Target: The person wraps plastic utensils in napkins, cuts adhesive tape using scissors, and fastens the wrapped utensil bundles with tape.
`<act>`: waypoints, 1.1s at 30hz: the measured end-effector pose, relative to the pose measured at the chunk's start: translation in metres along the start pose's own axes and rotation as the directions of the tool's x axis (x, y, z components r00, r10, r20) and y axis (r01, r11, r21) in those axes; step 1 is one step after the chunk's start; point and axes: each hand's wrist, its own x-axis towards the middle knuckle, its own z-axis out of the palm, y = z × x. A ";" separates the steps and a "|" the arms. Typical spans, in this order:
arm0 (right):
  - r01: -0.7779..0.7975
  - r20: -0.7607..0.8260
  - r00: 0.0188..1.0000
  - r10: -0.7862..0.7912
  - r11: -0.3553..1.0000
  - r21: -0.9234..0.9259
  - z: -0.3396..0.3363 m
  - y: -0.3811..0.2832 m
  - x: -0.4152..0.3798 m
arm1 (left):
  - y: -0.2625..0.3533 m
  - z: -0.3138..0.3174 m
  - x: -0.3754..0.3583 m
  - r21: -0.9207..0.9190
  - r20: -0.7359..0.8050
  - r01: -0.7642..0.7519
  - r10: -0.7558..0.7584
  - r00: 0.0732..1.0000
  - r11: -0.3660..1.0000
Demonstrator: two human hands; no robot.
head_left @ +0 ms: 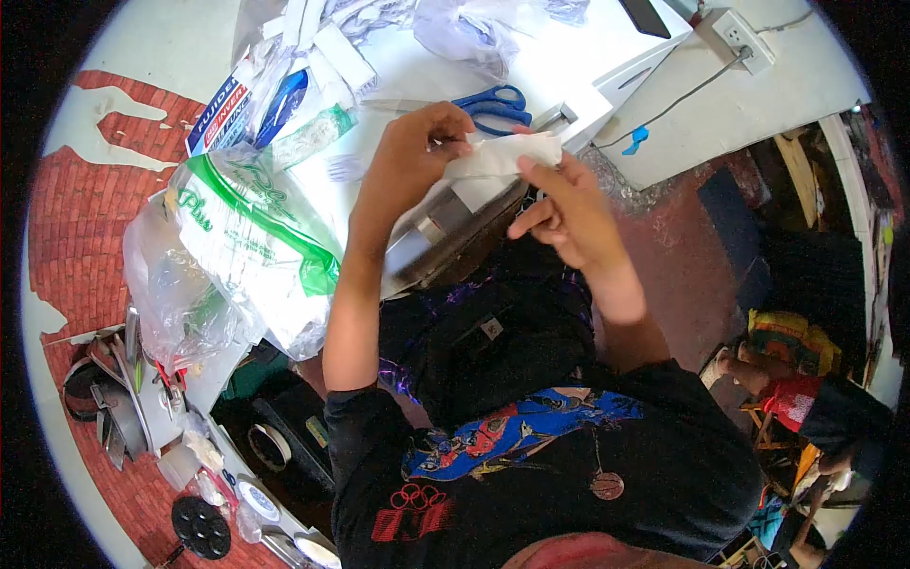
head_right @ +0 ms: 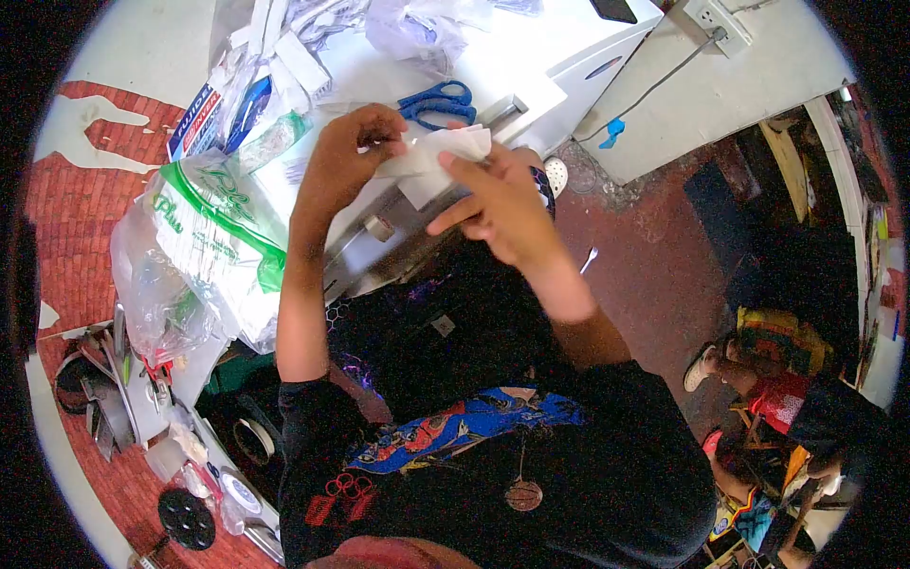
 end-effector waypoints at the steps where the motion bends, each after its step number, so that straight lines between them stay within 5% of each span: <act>1: 0.017 0.009 1.000 -0.016 0.998 -0.056 -0.007 -0.007 -0.001 | 0.000 -0.002 -0.001 0.042 -0.039 0.002 0.000 0.999 0.999; 6: 0.229 -0.026 0.962 -0.272 0.855 -0.466 -0.016 -0.002 0.014 | -0.002 -0.001 -0.001 0.025 0.008 -0.033 0.033 0.999 0.999; 9: 0.226 -0.016 0.959 -0.282 0.799 -0.558 -0.016 -0.003 0.014 | -0.001 0.000 -0.001 0.025 0.014 -0.044 0.043 0.999 0.999; 22: 0.326 0.001 0.928 -0.372 0.812 -0.485 -0.003 0.022 0.031 | -0.004 0.005 -0.002 -0.012 -0.014 -0.054 0.054 0.998 0.998; 24: 0.318 -0.084 0.886 -0.456 0.731 -0.604 -0.007 0.018 0.024 | -0.001 0.003 -0.004 0.007 -0.013 -0.049 0.049 0.999 0.999; 33: 0.260 -0.057 0.931 -0.360 0.765 -0.589 0.007 0.022 0.036 | -0.003 0.011 -0.003 -0.011 -0.027 -0.095 0.094 0.995 0.995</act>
